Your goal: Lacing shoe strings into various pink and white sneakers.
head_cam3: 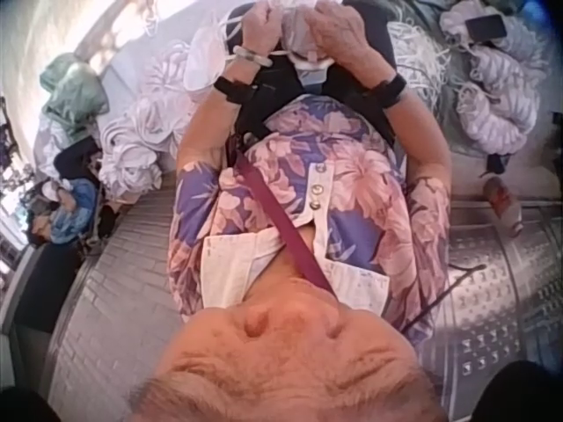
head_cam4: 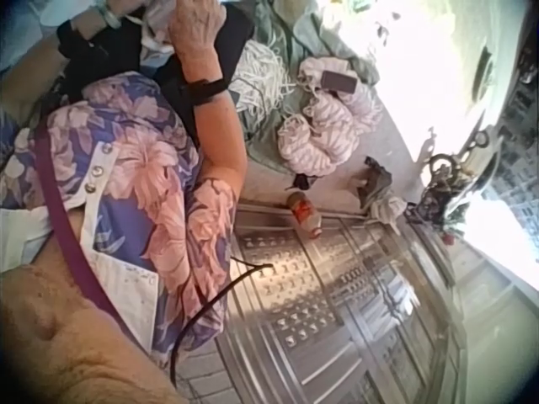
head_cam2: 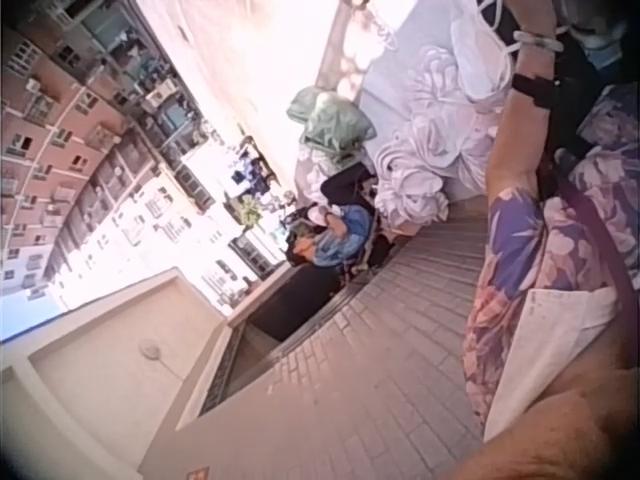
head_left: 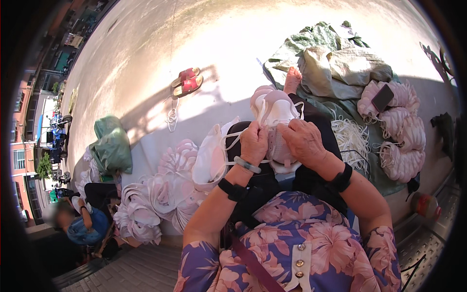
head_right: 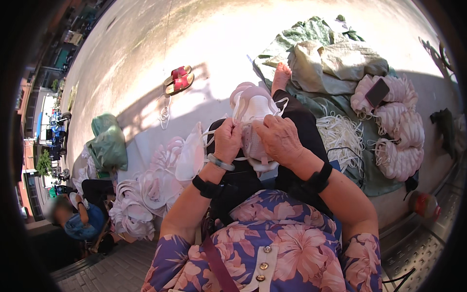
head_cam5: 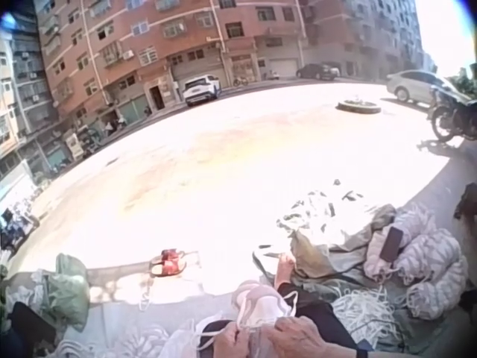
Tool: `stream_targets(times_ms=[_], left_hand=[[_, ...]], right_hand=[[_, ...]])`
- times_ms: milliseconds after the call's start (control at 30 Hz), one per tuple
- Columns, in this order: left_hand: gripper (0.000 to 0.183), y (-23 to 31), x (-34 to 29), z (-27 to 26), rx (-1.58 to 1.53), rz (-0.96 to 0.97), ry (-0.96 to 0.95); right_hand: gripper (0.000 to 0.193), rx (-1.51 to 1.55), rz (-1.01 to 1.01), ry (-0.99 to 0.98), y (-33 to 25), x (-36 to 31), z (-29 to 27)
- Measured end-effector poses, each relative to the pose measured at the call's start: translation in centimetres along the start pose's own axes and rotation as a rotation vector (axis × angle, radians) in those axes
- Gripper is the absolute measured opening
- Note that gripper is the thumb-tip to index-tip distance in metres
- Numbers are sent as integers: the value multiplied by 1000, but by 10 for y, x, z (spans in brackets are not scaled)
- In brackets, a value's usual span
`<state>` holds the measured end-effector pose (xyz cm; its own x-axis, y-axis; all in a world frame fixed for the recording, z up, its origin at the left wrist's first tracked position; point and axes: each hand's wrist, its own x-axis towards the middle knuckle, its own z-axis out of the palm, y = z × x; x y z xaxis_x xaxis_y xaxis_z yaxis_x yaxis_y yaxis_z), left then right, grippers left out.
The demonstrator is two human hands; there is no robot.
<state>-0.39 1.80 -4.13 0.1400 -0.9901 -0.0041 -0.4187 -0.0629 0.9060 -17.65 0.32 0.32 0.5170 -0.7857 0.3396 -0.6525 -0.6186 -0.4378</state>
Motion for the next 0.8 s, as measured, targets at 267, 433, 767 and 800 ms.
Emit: stream_targets(times_ms=[267,433,767,800], left_hand=[[17,13,8,0,176,158,10],[11,18,13,1,432,394,9],[6,25,25,2,573,502,-204],[6,26,28,2,588,486,-255]], right_hand=[[31,152,126,39,12,0,6],[32,218,188,4,10,1,3],[34,244,274,-48,14,-1,6],[33,227,252,-29,15,-2,8]])
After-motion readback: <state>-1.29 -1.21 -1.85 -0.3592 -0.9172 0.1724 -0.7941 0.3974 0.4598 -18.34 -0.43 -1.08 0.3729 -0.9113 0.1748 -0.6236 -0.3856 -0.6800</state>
